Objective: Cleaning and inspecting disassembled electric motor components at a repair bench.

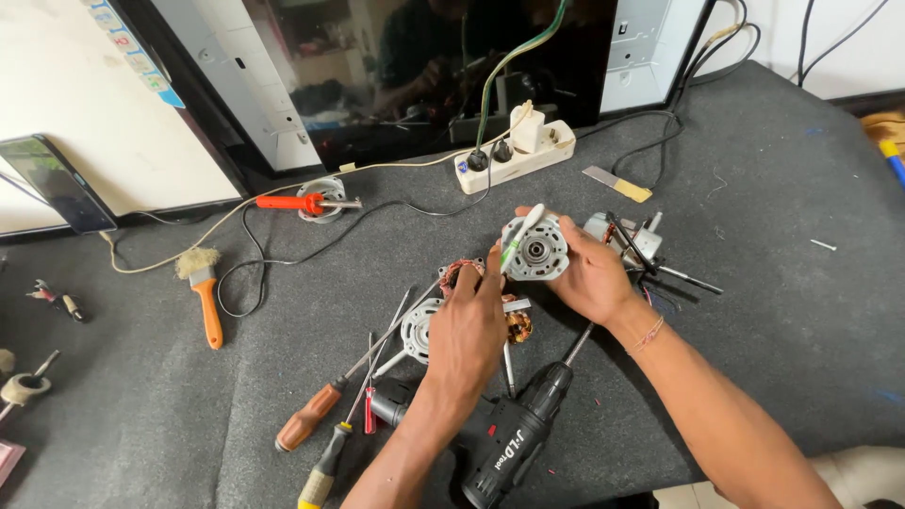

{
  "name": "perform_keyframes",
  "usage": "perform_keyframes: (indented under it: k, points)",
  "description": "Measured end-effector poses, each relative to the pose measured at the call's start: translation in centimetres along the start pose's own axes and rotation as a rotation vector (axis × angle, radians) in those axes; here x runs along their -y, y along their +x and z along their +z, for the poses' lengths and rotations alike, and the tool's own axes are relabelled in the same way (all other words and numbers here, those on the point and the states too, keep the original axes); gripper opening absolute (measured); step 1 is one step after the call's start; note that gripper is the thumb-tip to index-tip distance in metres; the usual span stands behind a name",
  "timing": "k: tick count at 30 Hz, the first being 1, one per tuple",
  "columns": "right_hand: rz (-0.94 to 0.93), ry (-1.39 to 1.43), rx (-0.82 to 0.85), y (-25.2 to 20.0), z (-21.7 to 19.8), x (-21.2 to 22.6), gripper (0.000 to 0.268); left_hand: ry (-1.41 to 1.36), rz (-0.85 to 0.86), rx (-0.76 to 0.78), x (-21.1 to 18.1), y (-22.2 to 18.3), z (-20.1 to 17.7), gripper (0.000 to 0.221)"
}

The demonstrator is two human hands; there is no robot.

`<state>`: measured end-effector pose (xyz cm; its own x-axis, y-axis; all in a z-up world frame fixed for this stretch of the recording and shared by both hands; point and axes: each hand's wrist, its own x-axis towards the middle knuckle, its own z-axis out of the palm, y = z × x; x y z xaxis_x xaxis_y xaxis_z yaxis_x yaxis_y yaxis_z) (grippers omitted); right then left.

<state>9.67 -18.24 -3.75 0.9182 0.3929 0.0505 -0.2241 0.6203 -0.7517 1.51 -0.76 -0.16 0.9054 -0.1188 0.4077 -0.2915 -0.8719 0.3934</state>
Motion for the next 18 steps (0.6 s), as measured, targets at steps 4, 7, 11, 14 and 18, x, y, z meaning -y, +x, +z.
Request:
perform_keyframes:
  k: [4,7,11,14,18]
  points:
    - [0.003,0.026,0.013,0.1,0.2,-0.2,0.058,0.044,0.009,0.019,-0.5,-0.6,0.8,0.039]
    - [0.019,0.041,-0.015,-0.2,0.2,-0.4,0.059,0.022,-0.008,0.029,-0.2,-0.8,0.6,0.043]
    - [0.021,0.105,0.075,-0.4,0.6,0.3,0.053,0.065,-0.020,-0.060,-0.9,-1.3,-0.2,0.042]
    - [0.055,0.109,0.203,-1.0,1.8,0.9,0.055,0.005,-0.045,-0.125,-1.5,-2.6,-1.7,0.043]
    - [0.069,0.066,0.143,-0.7,1.8,0.8,0.055,-0.154,-0.169,-0.103,-2.5,-5.5,-5.0,0.038]
